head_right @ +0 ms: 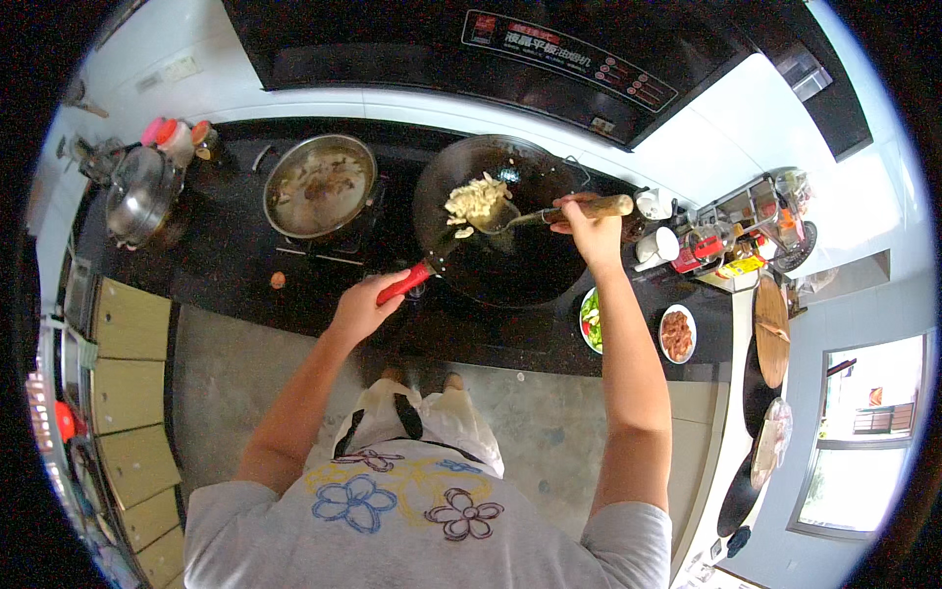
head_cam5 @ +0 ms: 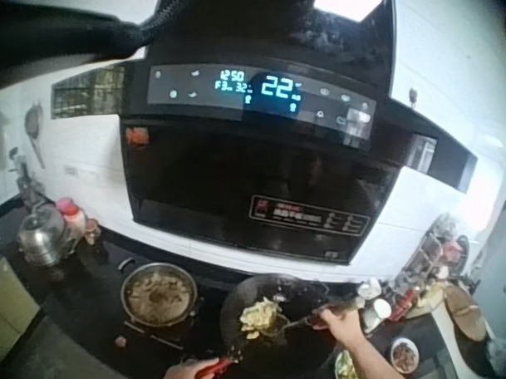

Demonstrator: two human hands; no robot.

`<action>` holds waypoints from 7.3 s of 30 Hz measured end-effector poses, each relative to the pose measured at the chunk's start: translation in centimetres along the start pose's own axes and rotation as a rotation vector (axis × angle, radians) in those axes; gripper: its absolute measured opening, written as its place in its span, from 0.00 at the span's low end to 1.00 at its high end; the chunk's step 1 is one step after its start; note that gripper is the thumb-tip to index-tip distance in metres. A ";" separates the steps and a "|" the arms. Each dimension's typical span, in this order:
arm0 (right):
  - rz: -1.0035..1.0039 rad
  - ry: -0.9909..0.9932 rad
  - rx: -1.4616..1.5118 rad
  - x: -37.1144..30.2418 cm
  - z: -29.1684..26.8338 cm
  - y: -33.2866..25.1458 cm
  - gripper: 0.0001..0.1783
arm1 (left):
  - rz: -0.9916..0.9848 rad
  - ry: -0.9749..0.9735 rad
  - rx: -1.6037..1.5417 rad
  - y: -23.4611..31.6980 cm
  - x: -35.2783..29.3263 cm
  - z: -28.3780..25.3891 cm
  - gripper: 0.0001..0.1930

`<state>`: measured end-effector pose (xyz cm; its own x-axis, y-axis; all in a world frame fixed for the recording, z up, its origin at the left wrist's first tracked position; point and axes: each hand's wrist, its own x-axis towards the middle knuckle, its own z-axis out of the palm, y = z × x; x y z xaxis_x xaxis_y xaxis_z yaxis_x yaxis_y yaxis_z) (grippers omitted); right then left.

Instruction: The person adds chopped meat from a plate into a hot wok and stirs it with a spatula. They then pour a liquid from a cup into the wok and continue to stir-fry the meat until it is cooked.

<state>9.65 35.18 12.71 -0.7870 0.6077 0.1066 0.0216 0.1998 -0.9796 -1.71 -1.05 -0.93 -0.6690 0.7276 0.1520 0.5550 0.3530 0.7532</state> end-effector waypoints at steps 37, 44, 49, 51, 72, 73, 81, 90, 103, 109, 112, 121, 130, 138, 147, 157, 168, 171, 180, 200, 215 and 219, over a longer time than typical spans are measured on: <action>0.280 0.045 -0.283 -5.8 -1.8 -9.1 0.13 | 0.037 0.026 -0.018 -0.5 -0.2 0.3 0.22; 0.159 0.168 0.042 -4.5 1.1 -0.7 0.10 | -0.024 -0.015 -0.038 1.2 -0.4 0.3 0.19; 0.053 0.198 0.015 -3.7 0.1 -1.5 0.10 | -0.003 0.036 -0.007 0.4 -0.7 0.7 0.19; 0.071 0.108 -0.161 -4.6 -0.2 -4.6 0.09 | -0.006 0.056 -0.003 0.1 -0.9 0.6 0.19; -0.069 0.063 -0.074 0.4 3.4 0.8 0.09 | 0.011 0.060 -0.025 0.2 -0.7 0.9 0.19; -0.028 0.048 -0.100 0.1 2.5 0.5 0.09 | 0.001 0.054 -0.028 0.4 -0.6 0.7 0.19; 0.047 0.013 -0.258 -8.6 -3.8 0.1 0.06 | 0.004 0.073 -0.031 0.3 -0.9 0.8 0.19; 0.081 0.044 -0.110 -9.3 -4.0 1.1 0.06 | 0.062 0.077 -0.043 -0.3 -0.7 1.2 0.19; -0.055 0.062 -0.434 -4.4 1.2 -1.5 0.08 | 0.023 0.064 0.002 0.5 -0.6 0.7 0.19; -0.125 0.135 -0.199 -1.2 1.2 -0.5 0.07 | 0.026 0.093 -0.011 0.5 -0.9 0.6 0.19; -0.111 0.234 -0.035 -0.3 2.3 1.0 0.08 | 0.003 0.077 0.019 0.3 -0.7 0.7 0.18; 0.052 0.161 0.020 -6.4 2.4 3.3 0.09 | 0.004 0.074 0.018 0.2 -0.7 0.9 0.19; 0.031 0.159 0.003 -13.1 0.8 5.8 0.03 | -0.014 0.040 -0.001 0.7 -0.7 0.6 0.19; 0.178 0.095 -0.193 -6.2 -2.4 -5.3 0.13 | 0.070 0.115 -0.034 -0.7 -0.6 1.3 0.18; 0.225 0.086 0.011 -4.9 1.7 -2.0 0.11 | 0.040 0.086 0.006 0.5 -0.7 1.0 0.18; -0.017 0.293 0.207 -1.9 2.5 1.6 0.12 | 0.029 0.078 -0.016 -0.1 -0.6 1.0 0.19; -0.055 0.098 -0.060 -14.0 2.5 5.2 0.04 | 0.017 0.078 -0.030 -0.2 -0.9 1.0 0.19; -0.106 0.116 -0.017 -15.4 1.9 6.3 0.03 | 0.030 0.092 -0.039 0.1 -0.9 1.0 0.19; 0.155 0.098 0.072 -7.5 -1.2 1.5 0.10 | 0.010 0.026 -0.026 0.6 -0.3 0.5 0.19; -0.159 0.145 0.021 -0.9 2.8 1.3 0.06 | 0.035 0.077 0.000 0.2 -0.5 1.0 0.18; -0.032 0.055 -0.024 -14.4 0.3 5.2 0.04 | 0.010 0.088 -0.043 0.4 -0.9 0.9 0.18; 0.078 0.097 0.048 -12.3 -0.6 6.4 0.07 | -0.013 0.053 -0.025 0.7 -0.6 0.7 0.18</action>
<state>19.87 29.40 5.19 -0.7210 0.6916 0.0431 0.0495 0.1134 -0.9923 -0.59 -0.81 -0.95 -0.7012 0.6911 0.1753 0.5344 0.3467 0.7708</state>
